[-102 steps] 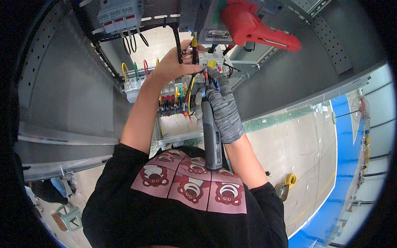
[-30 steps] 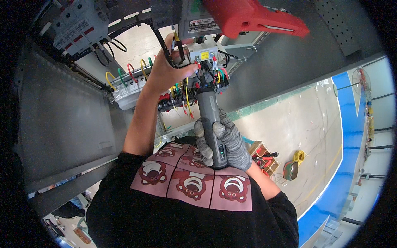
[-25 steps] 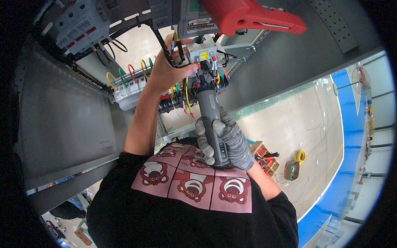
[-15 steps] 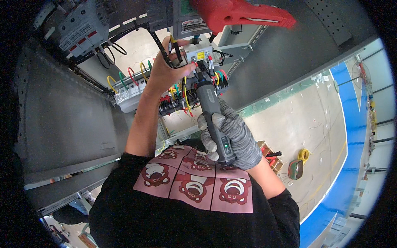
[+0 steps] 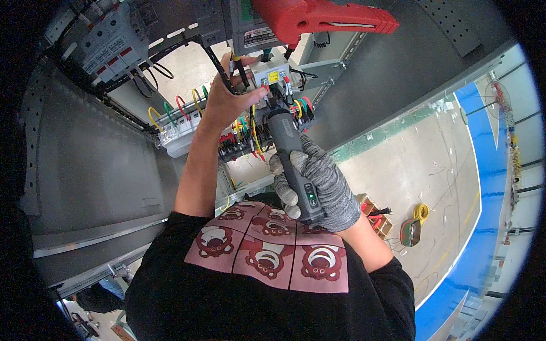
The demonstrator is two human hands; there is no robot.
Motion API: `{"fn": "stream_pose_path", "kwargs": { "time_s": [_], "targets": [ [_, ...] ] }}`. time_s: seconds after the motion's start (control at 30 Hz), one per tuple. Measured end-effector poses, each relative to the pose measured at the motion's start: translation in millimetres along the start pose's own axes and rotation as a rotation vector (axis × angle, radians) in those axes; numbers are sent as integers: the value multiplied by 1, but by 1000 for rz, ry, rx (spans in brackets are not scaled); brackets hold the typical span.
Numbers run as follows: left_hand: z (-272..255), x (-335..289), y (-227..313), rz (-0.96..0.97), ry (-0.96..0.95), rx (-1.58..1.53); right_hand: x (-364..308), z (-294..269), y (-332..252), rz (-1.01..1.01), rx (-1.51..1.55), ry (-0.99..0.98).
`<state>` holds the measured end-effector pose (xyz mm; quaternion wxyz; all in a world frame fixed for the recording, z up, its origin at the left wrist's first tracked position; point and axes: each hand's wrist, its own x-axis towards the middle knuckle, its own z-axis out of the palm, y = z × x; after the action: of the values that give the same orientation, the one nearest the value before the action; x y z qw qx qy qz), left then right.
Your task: The person uses a cordless screwdriver to tighten terminal screws on an electrical panel, handling multiple colored wires and securing them into place. The person also adjusts wire positions and uses a red wire holder to manage the wiring during the process.
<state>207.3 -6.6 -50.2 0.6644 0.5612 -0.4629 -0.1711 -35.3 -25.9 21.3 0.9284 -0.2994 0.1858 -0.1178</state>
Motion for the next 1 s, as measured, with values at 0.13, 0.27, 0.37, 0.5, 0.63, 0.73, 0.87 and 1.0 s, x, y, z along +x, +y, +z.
{"fn": "stream_pose_path", "kwargs": {
  "time_s": [0.13, 0.27, 0.37, 0.5, 0.63, 0.73, 0.87, 1.0],
  "targets": [
    [0, 1, -3, 40, 3, 18, -1, 3, -1, 0, 28, 13],
    [1, 2, -4, 37, 4, 8, 0, 4, -2, 5, 41, 9],
    [0, 1, -5, 32, 14, 63, 0, 6, -2, 17, 48, 26],
    [0, 2, -5, 37, 18, 87, 2, 5, -2, 24, 67, 12],
    [2, 2, -2, 23, 31, 41, -1, 9, -3, -6, 43, 58],
    [1, 2, -7, 53, 54, 133, 1, 10, -2, 1, -20, 53],
    [2, 3, -10, 94, 49, 169, 2, 4, -4, 24, -94, 25],
    [2, 2, -8, 70, 54, 101, 7, 10, -3, -10, -284, 106]
  ]
}}
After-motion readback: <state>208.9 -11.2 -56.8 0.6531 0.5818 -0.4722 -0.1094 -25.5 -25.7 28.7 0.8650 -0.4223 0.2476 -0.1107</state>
